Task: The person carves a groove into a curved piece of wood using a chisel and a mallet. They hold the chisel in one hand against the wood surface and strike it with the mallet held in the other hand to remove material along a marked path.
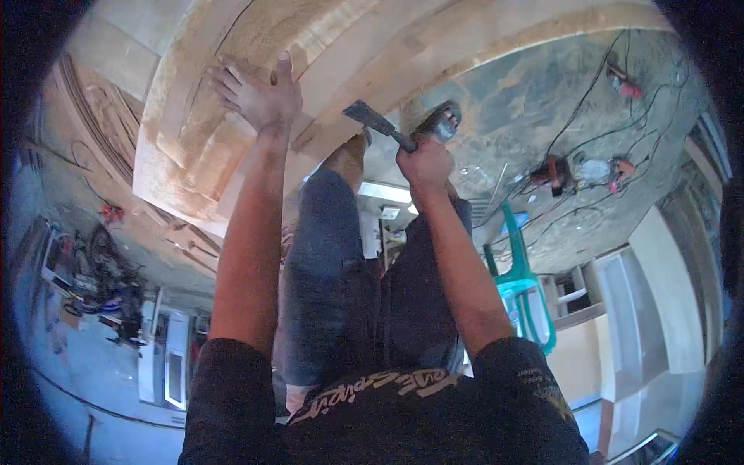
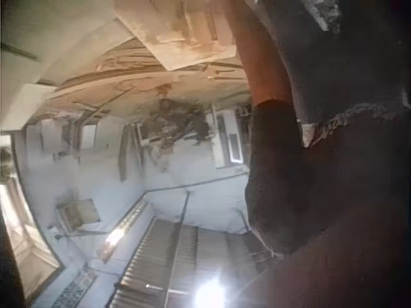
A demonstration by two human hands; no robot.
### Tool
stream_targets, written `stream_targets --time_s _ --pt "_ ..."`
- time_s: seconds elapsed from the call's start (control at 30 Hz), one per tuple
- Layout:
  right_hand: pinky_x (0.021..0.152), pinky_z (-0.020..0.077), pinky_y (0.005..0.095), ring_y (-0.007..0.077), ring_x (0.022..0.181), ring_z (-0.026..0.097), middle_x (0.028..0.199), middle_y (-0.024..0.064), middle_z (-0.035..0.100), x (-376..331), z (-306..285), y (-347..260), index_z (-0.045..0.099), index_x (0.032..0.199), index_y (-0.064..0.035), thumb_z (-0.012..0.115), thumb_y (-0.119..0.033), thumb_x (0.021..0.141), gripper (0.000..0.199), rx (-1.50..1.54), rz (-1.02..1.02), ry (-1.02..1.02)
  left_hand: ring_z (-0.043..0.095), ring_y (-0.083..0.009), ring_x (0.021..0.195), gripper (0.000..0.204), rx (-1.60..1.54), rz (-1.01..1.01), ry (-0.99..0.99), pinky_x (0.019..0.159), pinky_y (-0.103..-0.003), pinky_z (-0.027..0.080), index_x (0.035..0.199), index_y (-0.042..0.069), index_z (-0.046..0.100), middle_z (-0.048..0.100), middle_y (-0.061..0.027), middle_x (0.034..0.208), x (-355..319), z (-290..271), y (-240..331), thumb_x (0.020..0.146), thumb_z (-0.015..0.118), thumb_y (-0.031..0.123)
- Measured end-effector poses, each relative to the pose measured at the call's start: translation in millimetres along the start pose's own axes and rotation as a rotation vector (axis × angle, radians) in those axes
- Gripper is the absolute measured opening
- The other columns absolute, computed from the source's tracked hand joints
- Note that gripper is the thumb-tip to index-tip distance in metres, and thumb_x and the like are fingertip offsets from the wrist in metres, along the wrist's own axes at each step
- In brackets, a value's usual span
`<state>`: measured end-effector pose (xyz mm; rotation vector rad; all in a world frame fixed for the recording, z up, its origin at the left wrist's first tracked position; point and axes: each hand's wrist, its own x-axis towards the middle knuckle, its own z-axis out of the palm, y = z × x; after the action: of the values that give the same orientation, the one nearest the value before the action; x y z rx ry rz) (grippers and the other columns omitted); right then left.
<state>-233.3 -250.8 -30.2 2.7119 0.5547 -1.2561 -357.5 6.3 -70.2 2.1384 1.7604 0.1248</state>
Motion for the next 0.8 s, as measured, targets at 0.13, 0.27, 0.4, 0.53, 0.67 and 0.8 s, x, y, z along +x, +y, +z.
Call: stream_targets --time_s 0.13,0.27,0.4,0.53,0.67,0.8 --pt "0.074 0.0563 0.0509 0.0392 0.078 0.071 0.08 0.02 0.071 5.6 -0.7 0.2 0.075 0.086 -0.0099 0.063 -0.039 0.076 0.032 0.032 -0.078 -0.085 0.002 -0.0504 0.15 0.114 0.108 0.041 -0.076 0.118 -0.065 0.006 0.157 -0.002 0.01 0.005 -0.0353 0.16 0.8 -4.6 -2.2 0.084 0.062 0.069" --pt "0.076 0.0562 0.0504 0.0394 0.08 0.071 0.08 0.0204 0.071 9.0 -0.9 8.2 0.076 0.084 -0.0097 0.062 -0.037 0.075 0.031 0.08 -0.094 -0.127 0.002 -0.0509 0.15 0.11 0.127 0.033 -0.084 0.118 -0.065 0.005 0.158 0.0 0.011 0.005 -0.0362 0.159 1.1 -3.1 1.7 0.084 0.063 0.065" --pt "0.077 0.0564 0.0496 0.0391 0.082 0.071 0.083 0.0188 0.072 10.3 -10.7 -3.8 0.076 0.086 -0.0102 0.062 -0.035 0.075 0.031 0.084 -0.117 -0.188 0.002 -0.051 0.15 0.106 0.167 0.073 -0.051 0.118 -0.065 0.006 0.157 0.001 0.014 0.005 -0.0368 0.159 4.1 -0.2 -16.8 0.085 0.065 0.058" --pt "0.076 0.0564 0.0498 0.0385 0.082 0.071 0.084 0.0183 0.072 16.7 -9.7 -1.1 0.077 0.086 -0.0113 0.062 -0.036 0.075 0.031 0.011 -0.128 -0.267 0.002 -0.0511 0.15 0.103 0.129 0.061 -0.055 0.118 -0.064 0.005 0.157 0.002 0.015 0.006 -0.0356 0.16 2.2 -1.9 -12.1 0.084 0.067 0.054" --pt "0.076 0.0564 0.0496 0.0381 0.082 0.071 0.085 0.0186 0.072 30.6 -2.5 4.6 0.077 0.088 -0.011 0.064 -0.038 0.074 0.032 0.089 -0.168 -0.19 0.003 -0.0508 0.15 0.099 0.132 0.049 -0.074 0.118 -0.064 0.006 0.158 0.005 0.017 0.007 -0.0334 0.161 6.5 2.0 -10.5 0.084 0.067 0.048" --pt "0.075 0.0553 0.0514 0.0419 0.08 0.069 0.08 0.0199 0.071 14.8 9.9 32.3 0.076 0.086 -0.0113 0.068 -0.038 0.077 0.03 0.072 -0.161 -0.055 0.004 -0.0505 0.15 0.098 0.153 0.054 -0.112 0.118 -0.065 0.008 0.158 0.005 0.017 0.008 -0.0326 0.161 3.4 13.1 -13.9 0.083 0.068 0.042"
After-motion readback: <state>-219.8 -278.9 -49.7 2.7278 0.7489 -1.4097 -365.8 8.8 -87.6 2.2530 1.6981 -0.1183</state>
